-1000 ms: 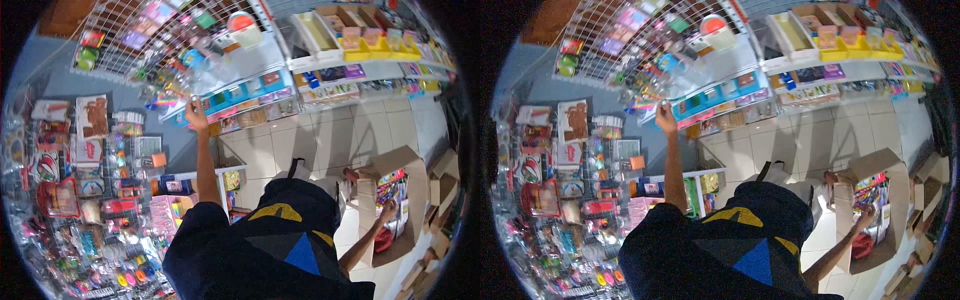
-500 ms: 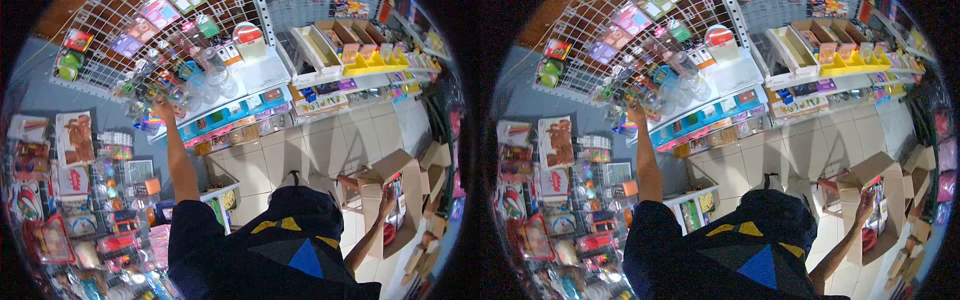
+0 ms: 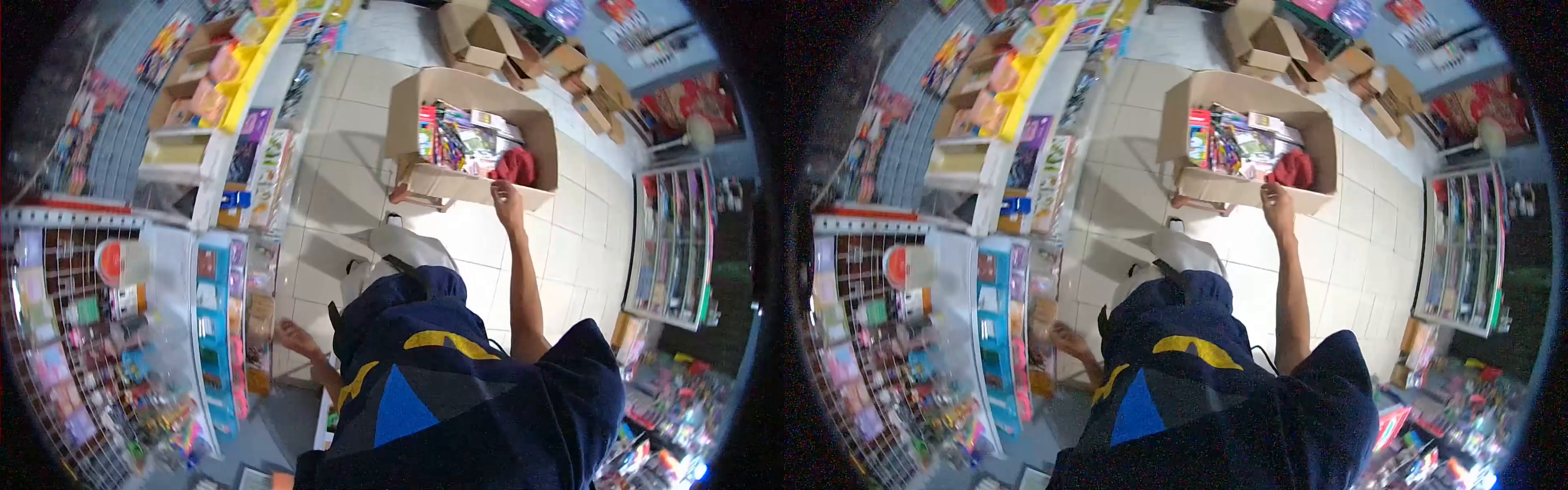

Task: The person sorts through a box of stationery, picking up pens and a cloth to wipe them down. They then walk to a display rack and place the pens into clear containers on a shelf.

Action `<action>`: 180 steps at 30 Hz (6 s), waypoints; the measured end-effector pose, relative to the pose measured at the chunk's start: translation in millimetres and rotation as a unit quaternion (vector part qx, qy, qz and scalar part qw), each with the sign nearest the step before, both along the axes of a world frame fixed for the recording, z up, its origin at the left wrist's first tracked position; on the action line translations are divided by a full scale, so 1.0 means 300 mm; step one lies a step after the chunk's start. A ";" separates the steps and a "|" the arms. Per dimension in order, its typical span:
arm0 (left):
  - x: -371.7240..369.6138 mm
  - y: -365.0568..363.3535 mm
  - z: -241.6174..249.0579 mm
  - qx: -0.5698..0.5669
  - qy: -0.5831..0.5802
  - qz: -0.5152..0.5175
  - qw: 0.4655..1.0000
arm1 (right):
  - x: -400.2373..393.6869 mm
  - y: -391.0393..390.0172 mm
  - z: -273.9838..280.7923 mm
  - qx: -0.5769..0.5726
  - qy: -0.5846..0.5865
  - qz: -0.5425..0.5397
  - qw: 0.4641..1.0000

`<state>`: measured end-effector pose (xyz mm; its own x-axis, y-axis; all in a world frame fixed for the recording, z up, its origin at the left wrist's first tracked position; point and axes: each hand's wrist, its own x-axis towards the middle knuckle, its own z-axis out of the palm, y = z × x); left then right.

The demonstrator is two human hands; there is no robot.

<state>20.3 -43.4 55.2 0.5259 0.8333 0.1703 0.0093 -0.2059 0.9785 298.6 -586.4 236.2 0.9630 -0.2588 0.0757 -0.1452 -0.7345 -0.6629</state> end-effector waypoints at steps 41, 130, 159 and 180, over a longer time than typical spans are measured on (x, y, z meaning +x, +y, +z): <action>0.943 -0.889 0.592 0.077 0.399 -0.335 0.850 | 0.824 -0.261 -0.626 -0.005 0.308 0.077 0.948; 1.192 -1.080 0.734 -0.379 0.110 -0.250 0.884 | 0.656 -0.096 -0.549 0.000 0.286 0.525 0.801; 1.290 -1.173 0.722 -0.440 0.160 -0.229 0.854 | 0.644 -0.286 -0.640 -0.012 0.274 0.113 0.955; 1.327 -1.217 0.663 -0.456 0.124 -0.303 0.828 | 0.656 -0.002 -0.033 0.469 0.187 0.219 0.835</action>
<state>418.4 -408.6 254.2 0.8191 0.1277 -0.5593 0.3975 0.5766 0.7138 495.3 -587.0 226.3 0.8920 0.3478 -0.2887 -0.3238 0.0458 -0.9450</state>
